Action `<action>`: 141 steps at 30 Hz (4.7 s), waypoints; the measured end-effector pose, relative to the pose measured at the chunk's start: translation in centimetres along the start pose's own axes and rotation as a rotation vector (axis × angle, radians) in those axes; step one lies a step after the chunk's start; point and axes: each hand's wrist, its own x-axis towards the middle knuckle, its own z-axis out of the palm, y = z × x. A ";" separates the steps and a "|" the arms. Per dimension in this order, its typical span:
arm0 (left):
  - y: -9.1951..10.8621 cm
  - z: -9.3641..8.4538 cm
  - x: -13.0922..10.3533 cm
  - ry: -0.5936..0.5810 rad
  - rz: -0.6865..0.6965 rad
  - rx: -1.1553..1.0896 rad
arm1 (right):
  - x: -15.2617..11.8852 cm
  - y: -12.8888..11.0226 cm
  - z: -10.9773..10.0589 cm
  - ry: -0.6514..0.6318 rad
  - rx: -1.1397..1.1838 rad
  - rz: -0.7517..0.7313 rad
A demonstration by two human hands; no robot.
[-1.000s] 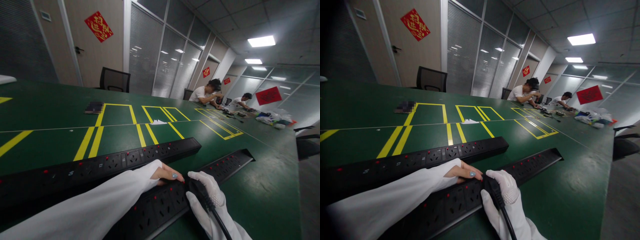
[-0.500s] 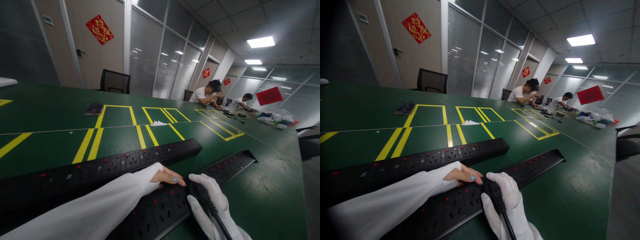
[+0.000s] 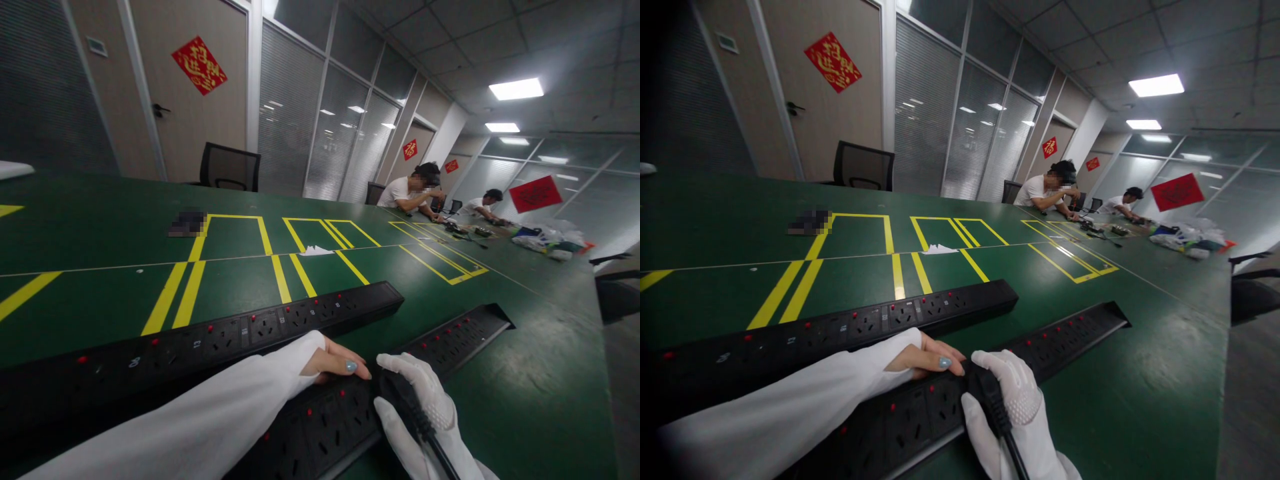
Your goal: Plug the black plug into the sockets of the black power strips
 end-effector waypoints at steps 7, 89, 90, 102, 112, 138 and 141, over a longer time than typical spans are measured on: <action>0.1 -0.1 0.1 0.011 0.020 0.107 | -0.3 0.2 0.1 -0.009 -0.015 0.028; 1.2 0.4 -0.6 0.078 0.008 -0.010 | 0.4 0.3 -0.5 -0.080 0.123 0.025; 1.3 0.5 -0.7 0.079 0.002 0.001 | 0.4 0.3 -0.5 -0.078 0.126 0.021; 1.5 0.5 -0.7 0.081 -0.034 0.005 | 0.4 0.5 -0.4 -0.067 0.134 0.018; 0.2 0.3 0.1 0.035 0.050 -0.070 | 0.4 0.6 -0.8 -0.115 0.159 0.004; -0.6 0.2 0.9 -0.025 0.283 -0.162 | 0.5 0.5 -0.9 -0.129 0.171 0.015; -0.6 0.0 0.9 -0.016 0.250 -0.179 | 0.4 0.5 -0.8 -0.125 0.170 0.009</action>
